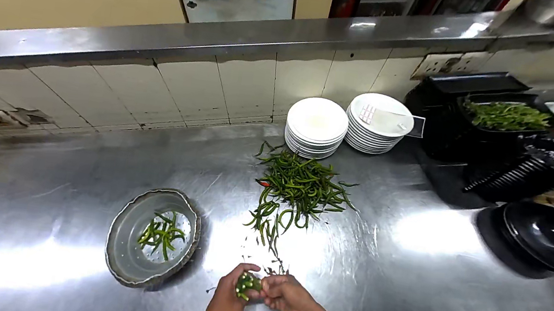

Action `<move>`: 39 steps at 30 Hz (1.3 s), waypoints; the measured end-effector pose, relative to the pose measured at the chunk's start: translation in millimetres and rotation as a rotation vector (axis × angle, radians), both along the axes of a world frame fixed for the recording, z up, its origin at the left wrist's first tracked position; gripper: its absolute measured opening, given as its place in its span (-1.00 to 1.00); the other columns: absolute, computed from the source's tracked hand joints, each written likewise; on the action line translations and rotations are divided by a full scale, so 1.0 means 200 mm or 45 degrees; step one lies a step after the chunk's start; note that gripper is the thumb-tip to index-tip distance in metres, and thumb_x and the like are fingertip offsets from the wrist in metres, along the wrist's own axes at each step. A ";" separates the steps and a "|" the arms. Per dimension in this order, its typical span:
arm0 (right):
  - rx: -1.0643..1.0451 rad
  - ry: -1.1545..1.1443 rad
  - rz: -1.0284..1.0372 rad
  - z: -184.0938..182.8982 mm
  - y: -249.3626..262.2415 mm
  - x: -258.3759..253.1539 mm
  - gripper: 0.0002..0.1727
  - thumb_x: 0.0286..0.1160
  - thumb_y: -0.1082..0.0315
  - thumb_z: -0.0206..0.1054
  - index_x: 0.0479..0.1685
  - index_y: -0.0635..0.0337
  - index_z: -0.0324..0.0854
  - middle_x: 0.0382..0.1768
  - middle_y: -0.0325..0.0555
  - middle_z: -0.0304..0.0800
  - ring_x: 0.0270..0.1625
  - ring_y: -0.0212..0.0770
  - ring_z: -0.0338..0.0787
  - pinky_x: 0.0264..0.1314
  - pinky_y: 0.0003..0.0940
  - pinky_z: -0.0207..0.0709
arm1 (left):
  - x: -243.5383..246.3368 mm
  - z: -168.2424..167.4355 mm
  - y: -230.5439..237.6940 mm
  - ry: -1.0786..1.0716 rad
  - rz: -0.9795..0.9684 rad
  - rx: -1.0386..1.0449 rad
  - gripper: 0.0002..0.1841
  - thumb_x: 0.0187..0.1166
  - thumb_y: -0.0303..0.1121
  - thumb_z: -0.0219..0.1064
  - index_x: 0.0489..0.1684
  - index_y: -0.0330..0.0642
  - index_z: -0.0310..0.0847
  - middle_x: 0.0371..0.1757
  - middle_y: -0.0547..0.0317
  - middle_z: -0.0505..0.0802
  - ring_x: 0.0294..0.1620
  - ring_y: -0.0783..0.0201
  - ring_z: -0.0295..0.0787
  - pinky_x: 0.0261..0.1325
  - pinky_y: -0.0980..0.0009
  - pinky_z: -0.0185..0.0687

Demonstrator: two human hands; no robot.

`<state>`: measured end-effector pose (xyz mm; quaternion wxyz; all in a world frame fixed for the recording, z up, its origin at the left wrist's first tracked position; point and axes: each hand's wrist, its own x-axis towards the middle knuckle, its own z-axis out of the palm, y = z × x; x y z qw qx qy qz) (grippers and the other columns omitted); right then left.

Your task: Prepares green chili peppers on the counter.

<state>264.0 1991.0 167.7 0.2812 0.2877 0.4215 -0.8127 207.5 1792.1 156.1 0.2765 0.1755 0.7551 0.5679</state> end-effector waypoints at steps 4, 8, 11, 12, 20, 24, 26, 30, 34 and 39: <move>-0.013 0.082 -0.045 -0.03 -0.05 0.02 -0.93 0.53 0.50 0.34 -0.22 0.22 0.73 -0.34 -0.16 0.80 -0.38 -0.32 0.74 -0.27 -0.43 0.67 | -0.05 0.01 -0.07 0.027 -0.082 -0.076 -0.54 0.40 -0.48 0.52 0.32 -0.13 0.65 -0.09 0.21 0.89 -0.12 0.35 0.86 0.07 0.33 0.82; 0.862 0.415 0.145 -0.18 -0.06 -0.02 -0.79 0.56 0.32 0.37 -0.01 0.24 0.79 -0.23 -0.11 0.90 -0.22 -0.24 0.88 -0.02 -0.26 0.79 | -0.12 0.04 -0.16 -0.184 0.077 0.110 -0.55 0.49 -0.44 0.46 0.38 -0.26 0.60 -0.09 0.01 0.90 -0.12 0.16 0.86 0.00 0.25 0.82; 1.372 0.398 0.574 -0.16 -0.01 -0.08 -0.61 0.69 0.04 0.22 0.13 0.10 0.81 -0.01 -0.02 0.88 0.12 -0.01 0.83 0.26 0.11 0.62 | -0.12 0.04 -0.22 -0.499 0.294 0.323 -0.52 0.55 -0.51 0.37 0.47 -0.38 0.48 -0.04 -0.13 0.85 -0.05 0.07 0.84 0.09 0.17 0.79; 1.462 0.382 0.595 -0.12 0.00 -0.11 -0.62 0.69 0.03 0.22 0.07 0.07 0.83 -0.02 -0.01 0.88 0.14 0.03 0.82 0.25 0.15 0.60 | -0.12 0.05 -0.24 -0.642 0.387 0.426 -0.52 0.58 -0.54 0.32 0.51 -0.37 0.42 -0.04 -0.14 0.82 -0.06 0.03 0.84 0.09 0.08 0.81; 1.823 0.027 0.521 -0.06 0.00 -0.46 -0.59 0.62 0.12 0.26 0.28 0.19 0.63 0.07 0.17 0.83 0.16 0.19 0.83 0.14 0.23 0.64 | -0.01 0.04 -0.28 -0.821 0.421 0.531 -0.47 0.64 -0.45 0.33 0.60 -0.24 0.35 -0.18 0.07 0.73 -0.48 0.34 0.66 -0.44 0.46 0.68; 1.856 -0.005 0.493 -0.12 -0.04 -0.46 -0.56 0.43 0.21 0.30 0.32 0.06 0.60 0.01 0.07 0.86 0.10 0.14 0.85 0.04 0.21 0.66 | 0.01 0.02 -0.29 -0.701 0.327 0.557 -0.29 0.27 -0.51 0.62 0.51 -0.33 0.43 -0.26 0.08 0.73 -0.49 0.34 0.63 -0.45 0.46 0.64; 1.709 0.066 0.312 -0.18 0.01 -0.41 -0.52 0.38 0.17 0.36 0.35 -0.03 0.67 -0.04 -0.05 0.89 0.04 0.03 0.86 0.06 0.19 0.66 | 0.03 0.02 -0.29 -0.720 0.395 0.575 -0.39 0.34 -0.52 0.56 0.45 -0.36 0.48 -0.27 0.07 0.75 -0.50 0.36 0.63 -0.46 0.49 0.62; 1.147 0.284 -0.165 -0.20 0.12 -0.33 -0.58 0.39 0.34 0.53 0.23 0.26 0.69 -0.15 -0.02 0.90 -0.19 -0.15 0.89 -0.06 -0.14 0.79 | 0.03 0.00 -0.29 -0.812 0.457 0.645 -0.50 0.56 -0.50 0.40 0.49 -0.39 0.48 -0.24 -0.04 0.79 -0.40 0.26 0.75 -0.27 0.39 0.77; 0.698 0.450 -0.050 0.04 0.00 -0.17 -0.39 0.47 0.41 0.46 0.55 0.28 0.42 -0.12 0.05 0.90 -0.24 -0.14 0.88 -0.12 -0.24 0.78 | 0.02 -0.03 -0.23 -0.780 0.495 0.586 -0.54 0.56 -0.51 0.41 0.44 -0.43 0.52 -0.02 -0.21 0.86 -0.17 0.14 0.84 -0.10 0.33 0.80; 1.121 0.640 0.299 0.09 -0.30 -0.04 -0.23 0.32 0.21 0.59 0.61 0.09 0.43 -0.33 -0.19 0.88 -0.34 -0.23 0.86 -0.11 -0.18 0.78 | 0.01 0.00 -0.19 -0.697 0.399 0.528 -0.61 0.62 -0.43 0.39 0.35 -0.43 0.56 0.09 -0.17 0.86 0.00 0.10 0.85 0.11 0.23 0.79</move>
